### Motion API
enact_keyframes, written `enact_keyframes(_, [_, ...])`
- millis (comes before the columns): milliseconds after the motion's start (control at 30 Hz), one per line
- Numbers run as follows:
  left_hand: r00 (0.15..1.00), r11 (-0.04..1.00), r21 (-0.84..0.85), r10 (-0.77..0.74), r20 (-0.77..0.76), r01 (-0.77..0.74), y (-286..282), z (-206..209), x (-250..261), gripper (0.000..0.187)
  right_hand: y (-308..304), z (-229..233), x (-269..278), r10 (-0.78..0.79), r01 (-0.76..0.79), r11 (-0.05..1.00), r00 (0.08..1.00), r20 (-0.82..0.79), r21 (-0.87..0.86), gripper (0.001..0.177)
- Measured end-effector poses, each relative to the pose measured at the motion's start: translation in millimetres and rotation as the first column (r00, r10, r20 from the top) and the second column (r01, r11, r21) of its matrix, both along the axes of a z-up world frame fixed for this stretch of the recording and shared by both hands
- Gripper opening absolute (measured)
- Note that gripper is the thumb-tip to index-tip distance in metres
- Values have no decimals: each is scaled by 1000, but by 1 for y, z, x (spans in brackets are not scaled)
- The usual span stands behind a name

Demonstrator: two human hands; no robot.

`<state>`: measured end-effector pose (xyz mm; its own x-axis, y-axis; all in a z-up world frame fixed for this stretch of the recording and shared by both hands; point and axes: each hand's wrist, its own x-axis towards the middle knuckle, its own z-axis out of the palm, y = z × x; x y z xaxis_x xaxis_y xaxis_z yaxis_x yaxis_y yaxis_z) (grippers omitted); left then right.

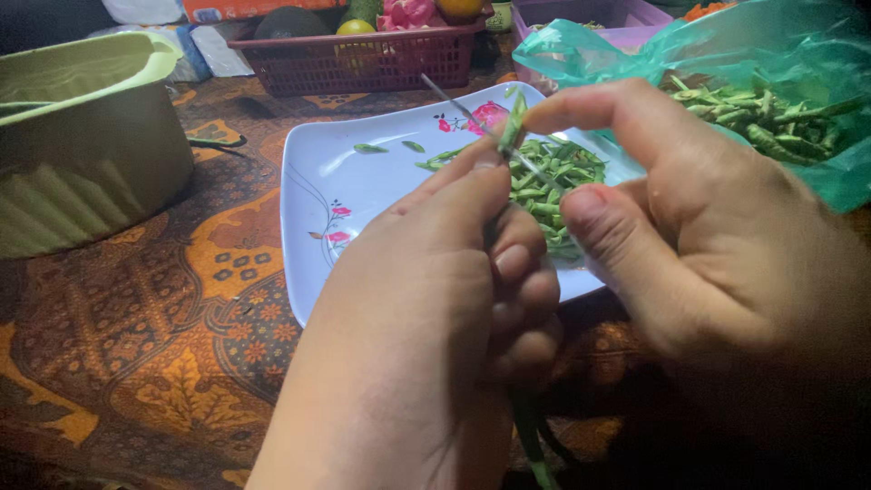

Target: The person trims green beans with a knife and places them onto a white plate, taking them from a plastic bag and a colander.

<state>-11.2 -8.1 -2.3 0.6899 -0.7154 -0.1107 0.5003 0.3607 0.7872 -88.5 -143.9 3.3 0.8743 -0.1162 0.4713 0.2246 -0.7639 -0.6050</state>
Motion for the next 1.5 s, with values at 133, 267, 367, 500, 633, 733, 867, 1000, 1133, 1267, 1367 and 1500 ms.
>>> enact_keyframes(133, [996, 987, -152, -39, 85, 52, 0, -3, 2, 12, 14, 1, -3, -10, 10, 1000, 999, 46, 3, 39])
enact_keyframes(267, [992, 985, -154, -64, 107, 80, 2, -3, 3, 9, 19, 5, -1, -134, 147, 980, 986, 99, -137, 38])
enact_keyframes(367, [989, 992, -126, -8, 147, 26, -1, -2, 0, 13, 20, 6, 4, -135, 157, 972, 982, 133, -177, 35])
enact_keyframes(500, [991, 993, -117, -1, 137, 17, 2, -2, 0, 20, 27, 4, 9, -225, 249, 958, 960, 166, -139, 28])
enact_keyframes(633, [988, 999, -45, -19, 155, 26, 2, -4, 2, 26, 26, 4, 14, -240, 258, 957, 961, 140, -129, 22])
enact_keyframes(733, [990, 993, -118, -12, 139, 29, 1, -8, 3, 23, 22, 3, 17, -217, 236, 961, 966, 137, -142, 18])
enact_keyframes(867, [990, 985, -172, 1, 141, 24, -7, -13, -8, 18, 13, 4, 24, -160, 161, 987, 986, 45, -17, 13])
enact_keyframes(1000, [984, 987, -162, 9, 177, 21, -5, -16, -4, 22, 8, 3, 28, -106, 123, 938, 992, -71, 323, 13])
enact_keyframes(1133, [987, 985, -161, -30, 158, 56, -4, -15, 1, 29, 4, 5, 28, -65, 73, 940, 997, -35, 332, 16])
enact_keyframes(1267, [988, 995, -39, -91, 126, 96, 6, -12, 7, 37, 1, 5, 26, -17, 14, 928, 1000, 7, 372, 17])
enact_keyframes(1367, [992, 992, -61, -106, 62, 110, 18, -9, 10, 38, -11, 8, 29, -203, 224, 917, 974, -96, 329, 19])
enact_keyframes(1500, [970, 932, -272, -243, 20, 239, 30, -3, 15, 30, -30, 20, 30, -103, 92, 956, 994, 24, 279, 25])
